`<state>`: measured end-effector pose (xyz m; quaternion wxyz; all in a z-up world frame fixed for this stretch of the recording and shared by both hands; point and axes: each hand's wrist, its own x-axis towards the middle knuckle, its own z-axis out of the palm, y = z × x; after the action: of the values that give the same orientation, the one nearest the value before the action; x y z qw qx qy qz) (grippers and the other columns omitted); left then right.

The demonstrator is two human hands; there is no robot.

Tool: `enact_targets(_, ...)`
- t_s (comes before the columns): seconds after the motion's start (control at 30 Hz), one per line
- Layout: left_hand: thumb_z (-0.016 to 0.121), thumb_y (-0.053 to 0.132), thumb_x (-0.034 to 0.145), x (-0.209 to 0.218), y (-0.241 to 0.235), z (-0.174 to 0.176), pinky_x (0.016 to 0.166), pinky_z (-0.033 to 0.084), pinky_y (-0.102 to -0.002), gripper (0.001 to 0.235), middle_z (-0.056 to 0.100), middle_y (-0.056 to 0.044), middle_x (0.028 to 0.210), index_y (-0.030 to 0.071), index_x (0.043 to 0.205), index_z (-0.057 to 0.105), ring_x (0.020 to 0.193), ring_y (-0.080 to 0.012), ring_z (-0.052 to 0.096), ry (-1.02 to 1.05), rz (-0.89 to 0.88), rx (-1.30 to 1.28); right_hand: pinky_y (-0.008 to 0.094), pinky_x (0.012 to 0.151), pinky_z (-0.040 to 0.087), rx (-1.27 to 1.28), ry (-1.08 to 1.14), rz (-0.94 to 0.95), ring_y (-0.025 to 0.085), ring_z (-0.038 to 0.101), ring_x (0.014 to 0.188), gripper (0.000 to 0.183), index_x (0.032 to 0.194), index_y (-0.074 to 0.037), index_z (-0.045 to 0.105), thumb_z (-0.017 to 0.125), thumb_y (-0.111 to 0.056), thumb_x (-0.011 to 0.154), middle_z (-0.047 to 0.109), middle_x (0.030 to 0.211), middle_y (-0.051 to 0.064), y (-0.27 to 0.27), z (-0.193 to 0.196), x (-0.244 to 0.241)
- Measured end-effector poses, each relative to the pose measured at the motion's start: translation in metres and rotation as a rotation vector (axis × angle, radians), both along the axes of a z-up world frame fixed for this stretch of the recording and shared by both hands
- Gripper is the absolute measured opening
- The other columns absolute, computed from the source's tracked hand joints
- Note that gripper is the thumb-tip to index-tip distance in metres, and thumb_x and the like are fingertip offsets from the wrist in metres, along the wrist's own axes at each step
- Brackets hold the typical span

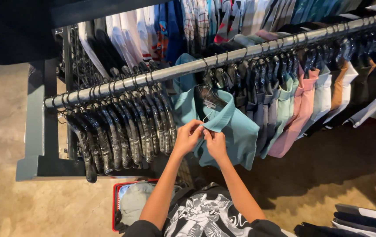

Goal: The person takes folded shirts from a red shopping basket and places them onto hangers. They then hang the shirts on a metal clothing rack, repeating this process for several shirts of different colors.

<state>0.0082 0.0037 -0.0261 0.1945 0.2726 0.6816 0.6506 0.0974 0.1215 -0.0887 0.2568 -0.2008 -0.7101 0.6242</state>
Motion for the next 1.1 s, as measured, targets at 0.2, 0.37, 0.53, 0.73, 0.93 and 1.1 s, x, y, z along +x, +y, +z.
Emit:
enact_targets(0.2, 0.064, 0.011, 0.100, -0.012, 0.000, -0.042, 0.063, 0.052, -0.025, 0.015, 0.071, -0.002, 0.085, 0.001, 0.111, 0.068, 0.070, -0.0065, 0.063, -0.224, -0.083, 0.169, 0.026, 0.064, 0.047, -0.143, 0.085, 0.076, 0.007, 0.056, 0.071, 0.014, 0.105, 0.001, 0.071, 0.065, -0.011, 0.099, 0.067, 0.083, 0.001, 0.000, -0.005, -0.005)
enact_targets(0.37, 0.065, 0.007, 0.095, -0.009, -0.003, 0.002, 0.068, 0.055, -0.027, 0.026, 0.071, -0.004, 0.089, 0.009, 0.122, 0.067, 0.076, -0.0090, 0.065, 0.073, 0.175, -0.030, 0.026, 0.065, 0.050, -0.078, -0.158, 0.224, 0.007, 0.059, 0.071, 0.013, 0.098, 0.000, 0.072, 0.062, -0.009, 0.099, 0.070, 0.083, 0.002, 0.007, 0.053, 0.030)
enact_targets(0.53, 0.059, 0.003, 0.091, -0.004, 0.002, -0.024, 0.070, 0.057, -0.031, 0.043, 0.072, -0.005, 0.097, 0.017, 0.132, 0.060, 0.079, -0.0117, 0.069, 0.049, 0.250, -0.153, 0.027, 0.071, 0.058, -0.015, -0.098, 0.066, 0.008, 0.069, 0.077, 0.007, 0.096, -0.002, 0.071, 0.065, -0.007, 0.096, 0.072, 0.090, 0.004, 0.013, 0.112, 0.070)
enact_targets(0.73, 0.073, 0.016, 0.086, 0.010, 0.022, -0.040, 0.073, 0.058, -0.032, 0.053, 0.072, -0.006, 0.110, 0.015, 0.137, 0.058, 0.081, -0.0130, 0.067, -0.087, 0.151, -0.171, 0.031, 0.066, 0.054, 0.559, -0.216, -0.206, 0.019, 0.065, 0.080, 0.032, 0.112, -0.003, 0.066, 0.076, -0.003, 0.082, 0.063, 0.098, 0.010, 0.013, 0.106, 0.070)
enact_targets(0.93, 0.081, 0.026, 0.086, 0.012, 0.035, -0.049, 0.078, 0.058, -0.034, 0.072, 0.068, -0.011, 0.122, 0.008, 0.146, 0.047, 0.090, -0.0156, 0.066, -0.061, 0.152, -0.124, 0.029, 0.064, 0.057, 0.234, -0.250, 0.043, 0.017, 0.067, 0.073, 0.042, 0.120, -0.002, 0.058, 0.074, -0.001, 0.082, 0.061, 0.102, 0.010, -0.009, 0.068, 0.050)
enact_targets(1.1, 0.072, 0.023, 0.089, 0.008, 0.037, -0.044, 0.075, 0.058, -0.036, 0.074, 0.067, -0.014, 0.118, 0.010, 0.153, 0.039, 0.086, -0.0198, 0.069, -0.001, 0.201, -0.187, 0.030, 0.066, 0.058, 0.207, -0.268, 0.088, 0.018, 0.068, 0.075, 0.043, 0.123, -0.002, 0.056, 0.073, 0.001, 0.084, 0.064, 0.101, 0.011, -0.002, 0.050, 0.036)
